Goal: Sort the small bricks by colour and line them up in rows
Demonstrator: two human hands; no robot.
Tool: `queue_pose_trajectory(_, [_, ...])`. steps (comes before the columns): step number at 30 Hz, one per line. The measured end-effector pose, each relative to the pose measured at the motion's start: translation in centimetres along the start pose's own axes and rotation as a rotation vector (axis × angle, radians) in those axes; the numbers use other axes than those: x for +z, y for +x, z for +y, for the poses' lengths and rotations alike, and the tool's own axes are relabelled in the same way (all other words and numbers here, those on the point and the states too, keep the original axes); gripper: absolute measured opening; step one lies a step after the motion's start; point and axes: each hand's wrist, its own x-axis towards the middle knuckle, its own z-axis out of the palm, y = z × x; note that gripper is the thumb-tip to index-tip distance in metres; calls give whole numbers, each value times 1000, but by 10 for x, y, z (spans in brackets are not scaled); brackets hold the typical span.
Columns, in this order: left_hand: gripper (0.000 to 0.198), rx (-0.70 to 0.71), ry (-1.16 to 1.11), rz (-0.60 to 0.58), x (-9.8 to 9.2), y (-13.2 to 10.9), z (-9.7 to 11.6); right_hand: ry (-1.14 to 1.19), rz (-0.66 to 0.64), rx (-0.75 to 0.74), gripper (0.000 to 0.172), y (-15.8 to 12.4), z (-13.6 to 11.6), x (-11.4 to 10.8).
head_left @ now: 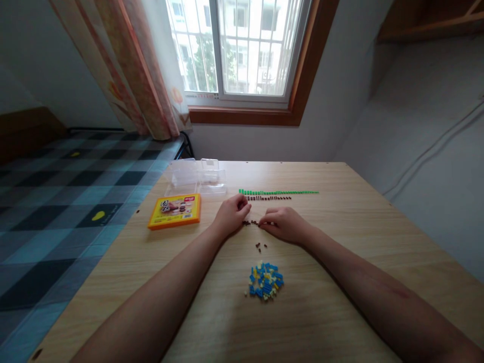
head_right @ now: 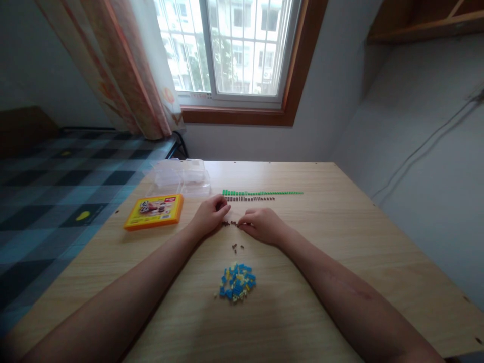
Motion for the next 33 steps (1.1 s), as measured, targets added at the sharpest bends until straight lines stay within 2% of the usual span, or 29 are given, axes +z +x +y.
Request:
queue_pose_trajectory(3, [18,1,3,-1,0,0,0,-9,-5,-8,14,0,-2,0])
queue_pose_trajectory(6, [18,-1,14,-5,-1,-1,1,-24,31,-9,15,0,8,-10])
queue_pose_trajectory(8, [19,-2,21,-5,-2,-1,2,-48,88,38,16,-3,24,-26])
queue_pose_trajectory(11, [19,1,21,-12,-3,-2,4,-109,169,215,17,-13,58,-53])
queue_pose_trajectory(14, [19,-1,20,-11,-3,-2,5,-176,162,357,20,-28,87,-65])
queue_pose_trajectory(19, [20,-3,37,-12,-4,-1,4,-246,148,488,25,-40,106,-49])
queue_pose_trajectory(23, [20,8,38,-4,-4,-1,3,-224,181,486,25,-36,108,-40])
queue_pose_trajectory(33, [19,4,24,-10,-4,0,2,-196,197,483,25,-33,113,-38])
